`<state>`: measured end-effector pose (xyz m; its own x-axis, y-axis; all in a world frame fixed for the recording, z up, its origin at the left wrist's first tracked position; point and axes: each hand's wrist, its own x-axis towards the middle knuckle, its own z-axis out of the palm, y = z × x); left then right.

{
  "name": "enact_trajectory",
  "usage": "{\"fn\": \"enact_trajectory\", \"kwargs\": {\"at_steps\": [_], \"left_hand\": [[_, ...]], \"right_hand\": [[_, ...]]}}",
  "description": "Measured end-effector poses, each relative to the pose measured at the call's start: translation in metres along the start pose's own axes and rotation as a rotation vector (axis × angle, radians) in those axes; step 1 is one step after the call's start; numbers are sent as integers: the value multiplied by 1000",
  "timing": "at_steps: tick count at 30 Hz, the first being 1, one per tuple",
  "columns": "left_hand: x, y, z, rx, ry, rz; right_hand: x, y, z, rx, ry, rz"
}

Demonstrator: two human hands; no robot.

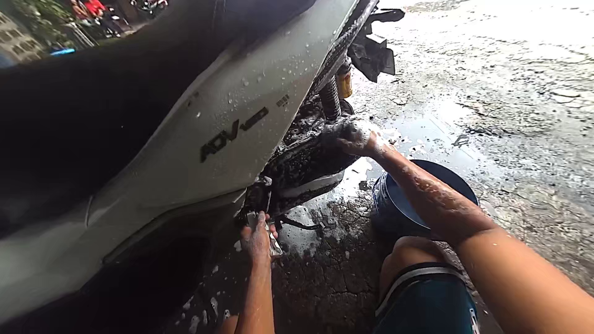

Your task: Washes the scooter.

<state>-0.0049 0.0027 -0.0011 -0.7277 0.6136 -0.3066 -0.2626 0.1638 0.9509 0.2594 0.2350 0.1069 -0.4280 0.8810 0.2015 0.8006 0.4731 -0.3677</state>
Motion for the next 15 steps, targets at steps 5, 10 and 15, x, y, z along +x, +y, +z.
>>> {"fn": "enact_trajectory", "kwargs": {"at_steps": [5,10,15], "left_hand": [[1,-1,-1,5,-11,-1],[0,0,-1,-12,-22,-7],[0,1,0,21,-9,-20]], "right_hand": [[29,-77,48,-84,-113,-24],[8,-112,67,-11,-79,-278],[49,-142,50,-71,-309,-213]]}}
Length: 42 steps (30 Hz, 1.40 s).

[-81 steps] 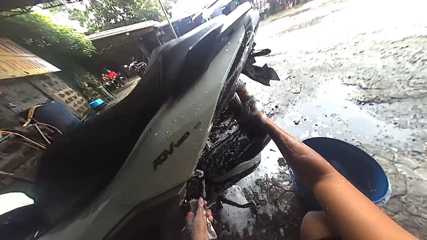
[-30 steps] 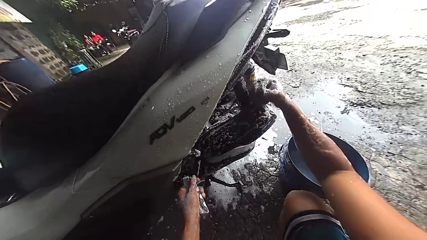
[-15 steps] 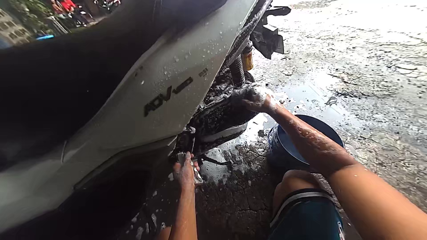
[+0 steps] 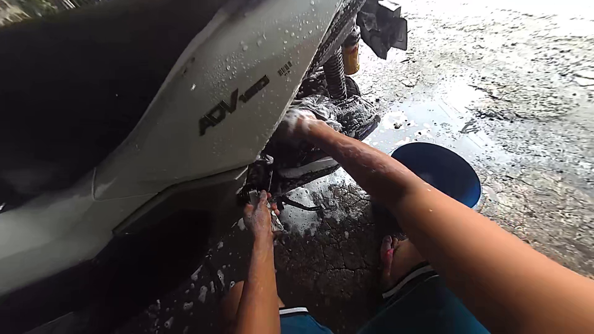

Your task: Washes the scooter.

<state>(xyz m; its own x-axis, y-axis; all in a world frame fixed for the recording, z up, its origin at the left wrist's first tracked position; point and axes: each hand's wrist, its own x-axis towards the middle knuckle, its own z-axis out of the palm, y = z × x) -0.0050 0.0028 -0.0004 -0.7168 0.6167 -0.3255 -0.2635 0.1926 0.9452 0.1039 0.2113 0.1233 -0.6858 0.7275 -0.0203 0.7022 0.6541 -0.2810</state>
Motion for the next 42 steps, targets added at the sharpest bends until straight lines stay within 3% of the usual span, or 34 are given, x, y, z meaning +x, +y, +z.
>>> {"fn": "enact_trajectory", "kwargs": {"at_steps": [2,7,11,14,18,22,26,29,31,35,38,42], "left_hand": [[1,1,0,14,-6,-4],[3,-2,-1,-5,-14,13],[3,1,-1,-4,-12,18],[4,-3,-2,-1,-18,15],[6,-1,-2,-13,-26,24],[3,-1,0,-13,-20,16],[3,-4,-1,-2,-22,16],[5,-6,-2,-17,-30,36],[2,-5,-1,-29,-33,33],[1,-4,0,-13,-21,21],[2,-3,0,-9,-15,25],[3,-4,-1,-17,-25,25]], "right_hand": [[10,-14,-2,-11,-41,68],[-38,-7,21,-67,172,-117],[-20,16,9,-67,103,-84],[-4,13,11,-55,36,64],[-52,20,19,-146,267,37],[-42,45,5,-177,202,169],[-43,37,1,-172,176,119],[-68,83,23,-127,338,87],[-78,130,28,-104,432,183],[-87,194,18,59,358,437],[-99,143,38,-131,375,419],[-104,79,111,-197,346,109]]}}
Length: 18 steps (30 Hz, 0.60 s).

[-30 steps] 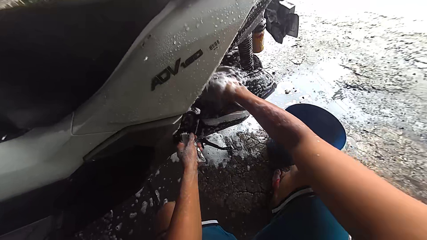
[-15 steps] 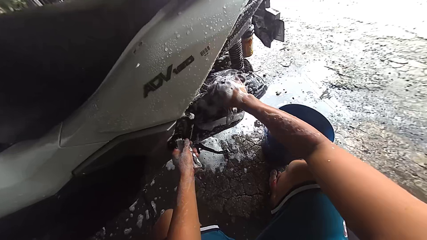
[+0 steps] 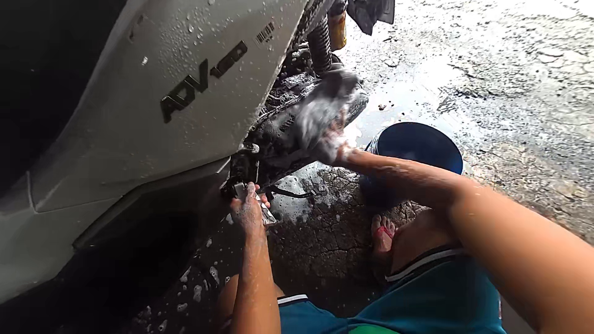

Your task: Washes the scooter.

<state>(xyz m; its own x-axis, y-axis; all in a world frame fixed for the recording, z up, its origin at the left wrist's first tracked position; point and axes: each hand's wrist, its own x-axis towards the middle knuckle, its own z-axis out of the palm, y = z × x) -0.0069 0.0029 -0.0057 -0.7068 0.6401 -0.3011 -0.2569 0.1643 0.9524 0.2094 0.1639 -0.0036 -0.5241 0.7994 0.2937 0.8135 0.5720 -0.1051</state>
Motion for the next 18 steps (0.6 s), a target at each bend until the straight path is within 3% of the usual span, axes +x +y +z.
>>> {"fn": "enact_trajectory", "kwargs": {"at_steps": [3,5,7,12,14,16,18], "left_hand": [[0,0,1,-1,-1,8],[1,-1,-1,-8,-5,11],[2,1,-1,-11,-12,11],[1,3,-1,-7,-10,21],[0,2,-1,-5,-2,16],[-2,3,1,-2,6,13],[-4,2,1,3,11,11]], "right_hand": [[-2,-21,47,10,19,-312],[1,-31,70,64,-44,-392],[-3,-46,87,306,-32,-236],[-14,-101,98,602,478,377],[-13,-124,98,703,629,430],[-14,-142,90,675,535,381],[-16,-135,84,697,317,375]]}}
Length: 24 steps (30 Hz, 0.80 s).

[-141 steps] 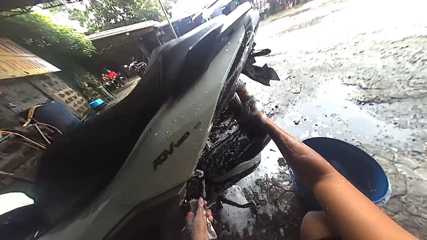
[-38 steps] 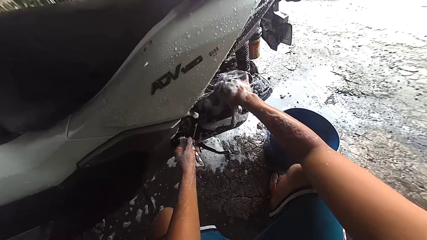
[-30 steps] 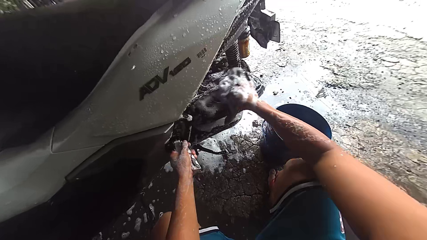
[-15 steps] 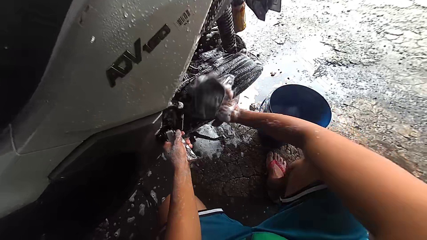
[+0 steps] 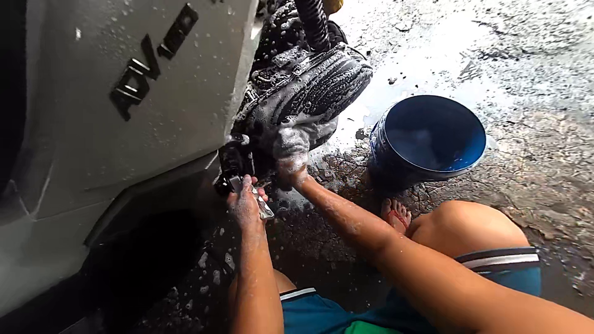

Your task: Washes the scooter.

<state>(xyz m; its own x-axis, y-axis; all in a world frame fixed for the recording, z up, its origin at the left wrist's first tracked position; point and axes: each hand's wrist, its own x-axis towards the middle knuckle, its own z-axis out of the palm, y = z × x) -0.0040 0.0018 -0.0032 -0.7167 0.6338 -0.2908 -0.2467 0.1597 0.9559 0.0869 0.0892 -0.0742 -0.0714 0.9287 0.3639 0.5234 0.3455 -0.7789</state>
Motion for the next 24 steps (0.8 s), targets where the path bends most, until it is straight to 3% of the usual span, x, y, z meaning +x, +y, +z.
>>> {"fn": "enact_trajectory", "kwargs": {"at_steps": [3,6,8,13,16,21,24], "left_hand": [[1,2,1,15,-25,2],[1,5,0,46,-1,13],[-1,3,1,48,4,8],[0,5,3,42,-4,6],[0,4,1,40,11,1],[2,2,0,43,6,7],[1,0,2,44,6,-1]], "right_hand": [[4,20,-11,96,75,64],[-5,-6,-3,151,5,118],[-8,-14,4,157,33,56],[-1,17,-11,191,90,103],[-6,-9,-1,161,155,60],[-23,-17,21,205,-59,72],[-35,-3,29,192,-356,161]]}}
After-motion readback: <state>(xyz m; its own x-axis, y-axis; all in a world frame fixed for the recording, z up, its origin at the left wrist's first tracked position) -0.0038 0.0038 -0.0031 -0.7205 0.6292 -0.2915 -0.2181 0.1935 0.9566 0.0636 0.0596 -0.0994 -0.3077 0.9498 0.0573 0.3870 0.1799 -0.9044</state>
